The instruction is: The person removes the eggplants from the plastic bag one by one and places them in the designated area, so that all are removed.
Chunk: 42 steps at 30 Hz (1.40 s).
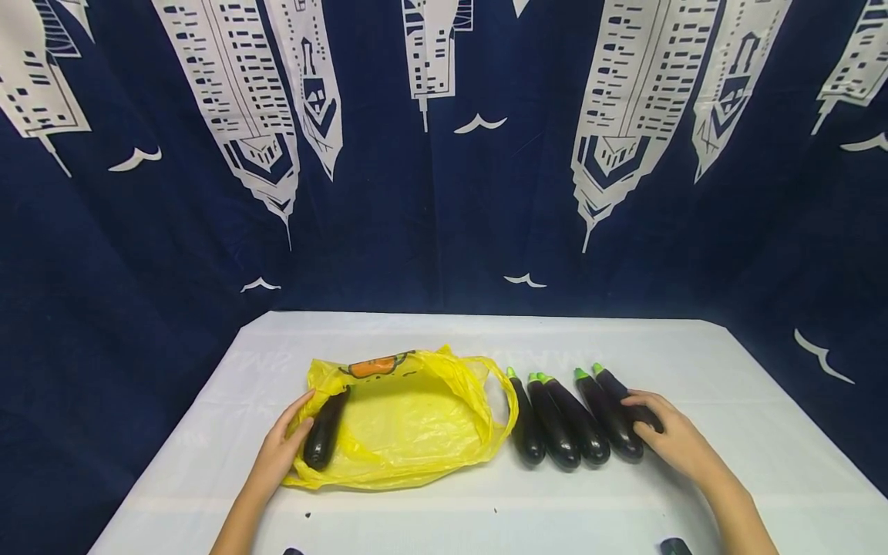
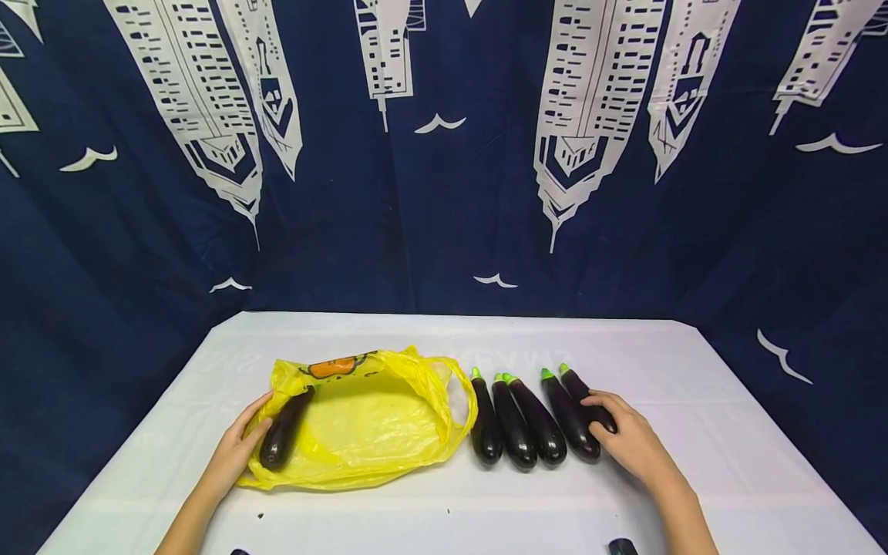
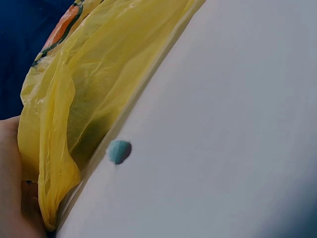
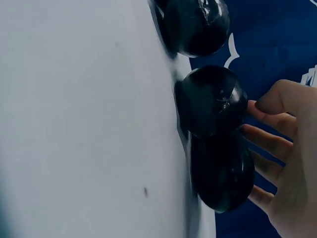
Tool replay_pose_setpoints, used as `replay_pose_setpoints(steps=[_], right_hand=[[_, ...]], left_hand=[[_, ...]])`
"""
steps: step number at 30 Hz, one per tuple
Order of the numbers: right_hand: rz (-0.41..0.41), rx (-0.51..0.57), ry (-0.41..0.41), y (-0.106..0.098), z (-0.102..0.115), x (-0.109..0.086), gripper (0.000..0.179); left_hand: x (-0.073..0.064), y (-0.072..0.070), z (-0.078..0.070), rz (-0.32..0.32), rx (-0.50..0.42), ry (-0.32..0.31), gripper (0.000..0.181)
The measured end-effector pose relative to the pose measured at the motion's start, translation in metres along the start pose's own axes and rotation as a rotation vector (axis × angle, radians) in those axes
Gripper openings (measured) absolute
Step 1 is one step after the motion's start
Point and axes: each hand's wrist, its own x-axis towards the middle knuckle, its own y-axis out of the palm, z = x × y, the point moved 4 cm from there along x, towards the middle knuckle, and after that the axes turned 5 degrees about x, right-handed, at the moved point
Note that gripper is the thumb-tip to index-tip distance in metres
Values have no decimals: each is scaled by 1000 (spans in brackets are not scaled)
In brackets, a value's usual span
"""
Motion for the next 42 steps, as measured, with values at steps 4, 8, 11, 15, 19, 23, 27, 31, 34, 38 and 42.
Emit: replay_pose_setpoints(steps=[4, 8, 11, 15, 19, 23, 27, 31, 34, 38, 42], right_hand=[[-12, 14, -30, -4, 10, 0, 37], [-29, 7, -71, -6, 19, -1, 35], [-56, -15, -125, -6, 25, -3, 34], [-107, -43, -234, -5, 35, -6, 31], [-117, -47, -290, -4, 48, -8, 31], [-89, -44, -280, -5, 62, -11, 33], [-86, -39, -296, -4, 73, -15, 32], [-64, -2, -306, 0, 85, -19, 33], [-41, 7, -308, 3, 95, -23, 33], [-47, 11, -352, 6, 105, -28, 34], [-78, -6, -416, 8, 114, -31, 35]], left_hand=[[0, 0, 1, -7, -2, 9, 49], [0, 0, 1, -8, -5, 15, 49], [0, 0, 1, -5, -4, 12, 48], [-1, 0, 0, 0, 1, 7, 48], [-1, 0, -1, 4, 5, 5, 48], [-1, 0, -2, 7, 2, 0, 48], [-1, 1, -2, 8, 0, -1, 48], [-1, 1, -2, 2, 0, 2, 48], [-1, 1, -2, 2, 3, 6, 48], [-1, 1, -2, 3, 7, 11, 48], [-1, 1, -1, -1, 6, 15, 47]])
